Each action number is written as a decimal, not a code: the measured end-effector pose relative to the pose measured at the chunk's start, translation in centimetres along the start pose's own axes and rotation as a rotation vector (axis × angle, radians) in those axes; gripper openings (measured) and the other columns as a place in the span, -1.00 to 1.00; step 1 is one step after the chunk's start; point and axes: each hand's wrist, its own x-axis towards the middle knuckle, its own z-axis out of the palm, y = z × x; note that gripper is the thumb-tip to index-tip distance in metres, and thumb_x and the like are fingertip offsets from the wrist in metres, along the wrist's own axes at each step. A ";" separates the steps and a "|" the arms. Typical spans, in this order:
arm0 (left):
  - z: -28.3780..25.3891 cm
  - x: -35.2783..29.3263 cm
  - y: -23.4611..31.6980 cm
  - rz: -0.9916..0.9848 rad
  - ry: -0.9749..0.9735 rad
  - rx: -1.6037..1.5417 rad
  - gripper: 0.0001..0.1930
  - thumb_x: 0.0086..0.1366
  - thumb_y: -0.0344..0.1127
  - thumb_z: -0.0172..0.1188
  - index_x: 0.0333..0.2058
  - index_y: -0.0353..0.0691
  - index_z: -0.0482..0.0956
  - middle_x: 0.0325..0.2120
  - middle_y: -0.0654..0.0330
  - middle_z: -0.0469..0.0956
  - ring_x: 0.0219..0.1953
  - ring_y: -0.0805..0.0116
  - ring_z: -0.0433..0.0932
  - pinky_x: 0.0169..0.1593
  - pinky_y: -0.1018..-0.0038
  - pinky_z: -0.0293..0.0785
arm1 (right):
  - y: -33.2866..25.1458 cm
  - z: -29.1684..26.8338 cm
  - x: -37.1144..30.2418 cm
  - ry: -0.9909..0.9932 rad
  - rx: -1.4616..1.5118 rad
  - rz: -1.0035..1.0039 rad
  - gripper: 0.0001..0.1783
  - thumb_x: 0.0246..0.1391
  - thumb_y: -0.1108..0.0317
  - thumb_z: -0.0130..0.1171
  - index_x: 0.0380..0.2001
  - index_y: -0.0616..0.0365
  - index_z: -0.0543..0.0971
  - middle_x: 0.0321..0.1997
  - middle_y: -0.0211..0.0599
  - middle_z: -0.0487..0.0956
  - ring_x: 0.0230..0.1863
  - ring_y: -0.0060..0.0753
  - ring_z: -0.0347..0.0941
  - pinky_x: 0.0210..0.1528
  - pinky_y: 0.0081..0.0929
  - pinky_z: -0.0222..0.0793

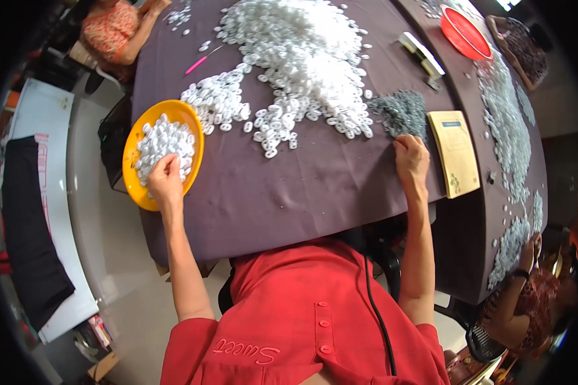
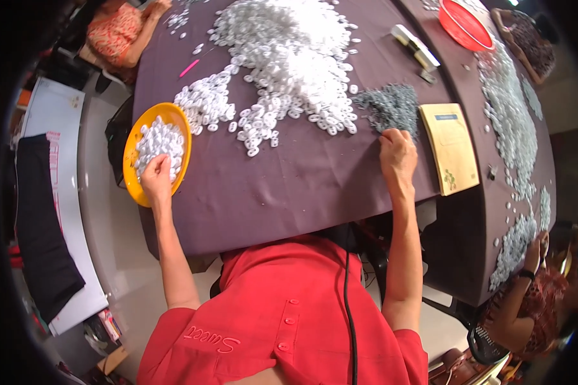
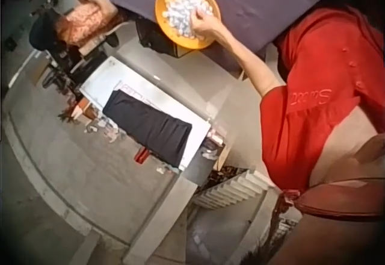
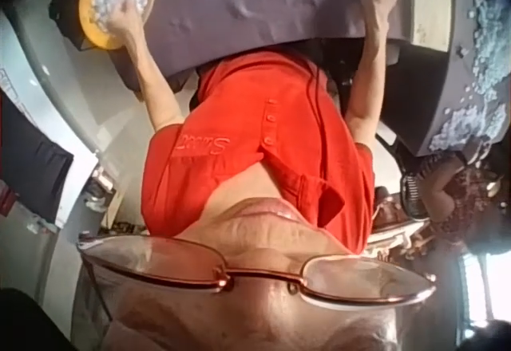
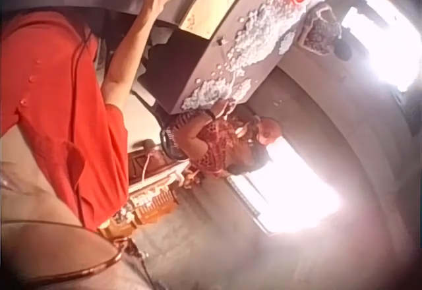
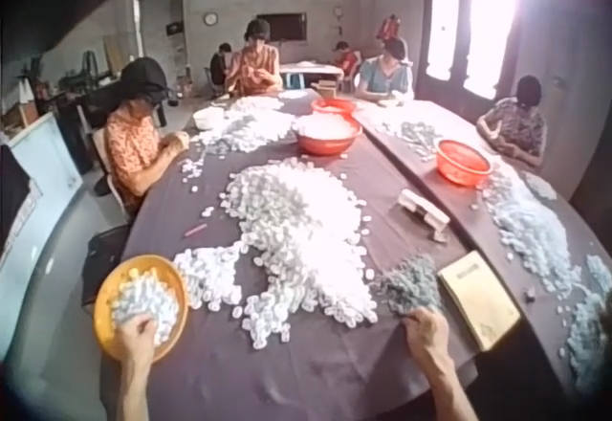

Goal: The person assembles plastic components by hand, fitting small inserts into white plastic pieces and placing the completed parts into a yellow plate.

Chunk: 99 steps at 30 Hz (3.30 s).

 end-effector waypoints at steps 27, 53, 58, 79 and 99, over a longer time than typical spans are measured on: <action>13.6 -8.0 13.0 0.443 -0.298 0.094 -0.89 -0.01 -0.43 0.25 -0.46 -0.21 0.52 -0.49 0.13 0.46 -0.42 0.14 0.49 -0.37 0.30 0.41 | -6.8 1.1 -7.0 -0.124 0.407 -0.201 -0.91 -0.04 0.59 0.00 -0.40 0.23 0.38 -0.43 -0.12 0.40 -0.39 -0.06 0.38 -0.34 -0.33 0.31; 11.9 -11.8 11.2 -0.333 -0.729 -0.880 -0.91 0.16 -0.53 0.13 -0.32 -0.33 0.48 -0.48 0.20 0.55 -0.46 0.50 0.55 -0.41 0.59 0.55 | -10.6 3.7 -7.6 -0.519 1.068 0.239 -0.85 -0.01 0.60 0.09 -0.31 0.21 0.47 -0.41 -0.42 0.51 -0.40 -0.64 0.47 -0.38 -0.69 0.41; 11.8 -11.8 11.6 -0.314 -0.763 -0.838 -0.92 0.16 -0.54 0.13 -0.33 -0.33 0.48 -0.48 0.22 0.54 -0.46 0.51 0.54 -0.41 0.60 0.55 | -10.4 3.5 -7.5 -0.535 1.097 0.249 -0.85 0.01 0.59 0.08 -0.30 0.21 0.47 -0.42 -0.41 0.52 -0.40 -0.63 0.47 -0.39 -0.69 0.41; 11.3 -12.7 12.0 -0.197 -0.769 -0.753 -0.88 0.19 -0.44 0.13 -0.35 -0.37 0.59 -0.53 0.22 0.59 -0.51 0.56 0.54 -0.44 0.64 0.51 | -10.4 3.8 -7.7 -0.511 1.240 0.338 -0.91 0.00 0.59 0.11 -0.36 0.27 0.49 -0.47 -0.39 0.55 -0.43 -0.62 0.50 -0.35 -0.68 0.46; 11.8 -12.6 12.1 -0.269 -0.815 -0.699 -0.85 0.27 -0.41 0.03 -0.33 -0.37 0.54 -0.53 0.20 0.57 -0.51 0.54 0.55 -0.47 0.64 0.52 | -10.2 3.5 -8.0 -0.525 1.128 0.298 -0.89 0.00 0.59 0.09 -0.34 0.24 0.51 -0.50 -0.39 0.55 -0.44 -0.66 0.49 -0.37 -0.69 0.44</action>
